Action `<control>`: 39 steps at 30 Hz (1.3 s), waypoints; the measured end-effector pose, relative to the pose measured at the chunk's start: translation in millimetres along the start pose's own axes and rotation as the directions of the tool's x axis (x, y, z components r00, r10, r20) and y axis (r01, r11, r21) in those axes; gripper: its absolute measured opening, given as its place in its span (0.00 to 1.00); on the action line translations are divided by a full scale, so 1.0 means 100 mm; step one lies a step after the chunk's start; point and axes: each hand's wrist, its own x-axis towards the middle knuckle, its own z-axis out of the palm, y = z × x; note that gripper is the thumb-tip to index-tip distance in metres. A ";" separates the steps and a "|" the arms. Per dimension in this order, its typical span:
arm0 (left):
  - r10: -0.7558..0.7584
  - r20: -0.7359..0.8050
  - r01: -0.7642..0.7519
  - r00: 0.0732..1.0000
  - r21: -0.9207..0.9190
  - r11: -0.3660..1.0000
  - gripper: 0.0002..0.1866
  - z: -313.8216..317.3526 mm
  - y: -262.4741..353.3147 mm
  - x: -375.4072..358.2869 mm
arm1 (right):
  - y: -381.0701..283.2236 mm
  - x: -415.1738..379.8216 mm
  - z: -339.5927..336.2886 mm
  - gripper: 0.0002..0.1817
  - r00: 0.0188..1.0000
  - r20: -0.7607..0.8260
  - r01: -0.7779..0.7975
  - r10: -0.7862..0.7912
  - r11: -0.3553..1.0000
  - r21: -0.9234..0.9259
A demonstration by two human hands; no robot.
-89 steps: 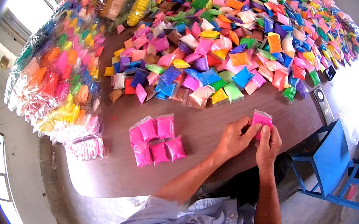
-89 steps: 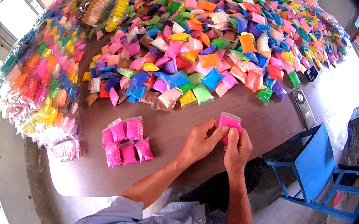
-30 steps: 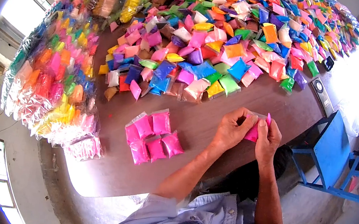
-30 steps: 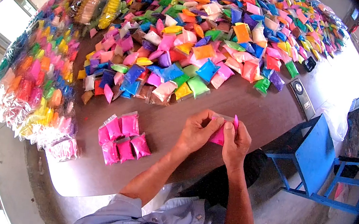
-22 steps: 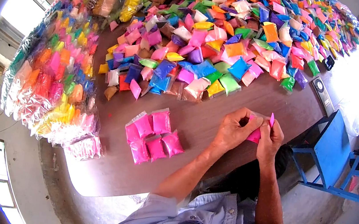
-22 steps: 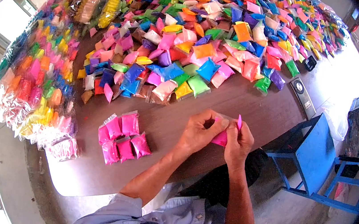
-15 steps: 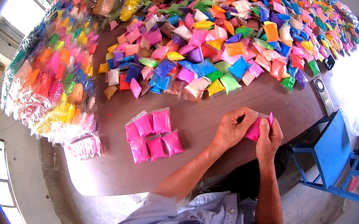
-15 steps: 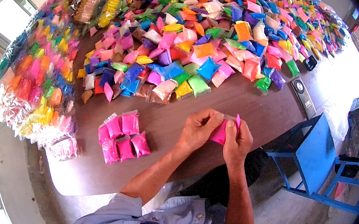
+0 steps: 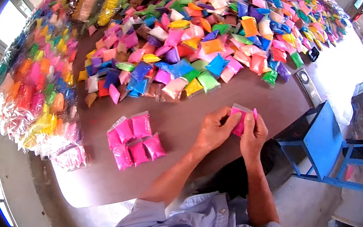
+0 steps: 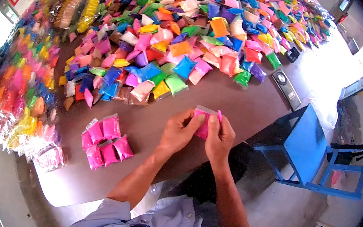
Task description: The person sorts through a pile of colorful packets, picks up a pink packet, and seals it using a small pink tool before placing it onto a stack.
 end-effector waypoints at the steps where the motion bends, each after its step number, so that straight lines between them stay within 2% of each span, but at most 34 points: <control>1: 0.027 -0.021 -0.026 0.999 0.082 0.996 0.11 -0.04 -0.01 0.00 | -0.05 0.00 0.01 0.11 1.000 0.023 0.016 -0.015 0.999 -0.033; 2: 0.056 -0.041 -0.048 0.998 0.165 0.985 0.11 -0.05 -0.01 0.00 | -0.10 0.01 0.02 0.11 0.998 0.048 0.032 -0.028 0.997 -0.065; 3: 0.063 -0.072 -0.054 0.995 0.117 0.992 0.12 -0.03 0.02 0.00 | -0.11 0.01 0.02 0.11 0.999 0.044 0.033 -0.030 0.997 -0.070; 5: 0.057 -0.058 -0.050 0.997 0.111 0.993 0.13 -0.05 -0.03 0.01 | -0.12 0.01 0.00 0.12 0.990 0.141 -0.011 0.021 0.997 -0.072; 10: -0.004 -0.011 0.005 1.000 0.119 0.993 0.14 -0.04 0.09 -0.01 | 0.01 0.01 -0.03 0.12 0.997 0.082 0.002 0.005 0.996 -0.090; 12: 0.012 0.031 -0.013 0.999 0.048 0.999 0.13 -0.02 0.17 -0.02 | 0.04 0.01 -0.04 0.12 0.999 0.049 0.012 -0.008 0.996 -0.085; 15: -0.016 0.084 0.010 0.996 0.073 0.997 0.13 -0.05 0.04 -0.02 | -0.01 0.01 -0.04 0.12 0.998 0.050 -0.036 0.039 0.997 -0.072; 19: -0.008 0.083 0.005 0.997 0.036 0.999 0.12 -0.06 0.02 -0.02 | -0.04 0.02 -0.02 0.13 0.994 0.082 -0.075 0.075 0.997 -0.005; 22: 0.066 0.045 -0.070 0.997 0.092 0.993 0.13 -0.06 0.06 -0.02 | -0.13 0.02 -0.01 0.14 0.992 0.108 -0.069 0.070 0.998 -0.007; 26: -0.006 0.037 0.004 0.999 0.065 0.998 0.12 -0.02 0.16 -0.02 | -0.02 0.01 -0.05 0.15 0.994 0.086 -0.057 0.064 0.995 -0.082; 29: -0.040 0.059 0.038 0.997 0.031 0.999 0.11 -0.02 0.11 -0.01 | -0.06 0.01 -0.05 0.15 0.990 0.036 -0.134 0.134 0.991 -0.016; 34: -0.036 0.092 0.038 0.995 -0.021 0.999 0.10 -0.04 0.03 -0.02 | 0.00 0.02 -0.03 0.15 0.994 0.026 -0.107 0.106 0.993 0.046; 36: -0.023 0.082 0.018 0.996 0.057 0.998 0.10 -0.07 -0.02 -0.01 | -0.01 0.02 -0.02 0.15 0.994 0.029 -0.105 0.104 0.993 0.053; 39: -0.009 0.067 0.004 0.998 0.071 0.997 0.10 -0.07 -0.01 0.00 | -0.02 0.03 -0.02 0.15 0.997 0.066 -0.040 0.042 0.998 -0.038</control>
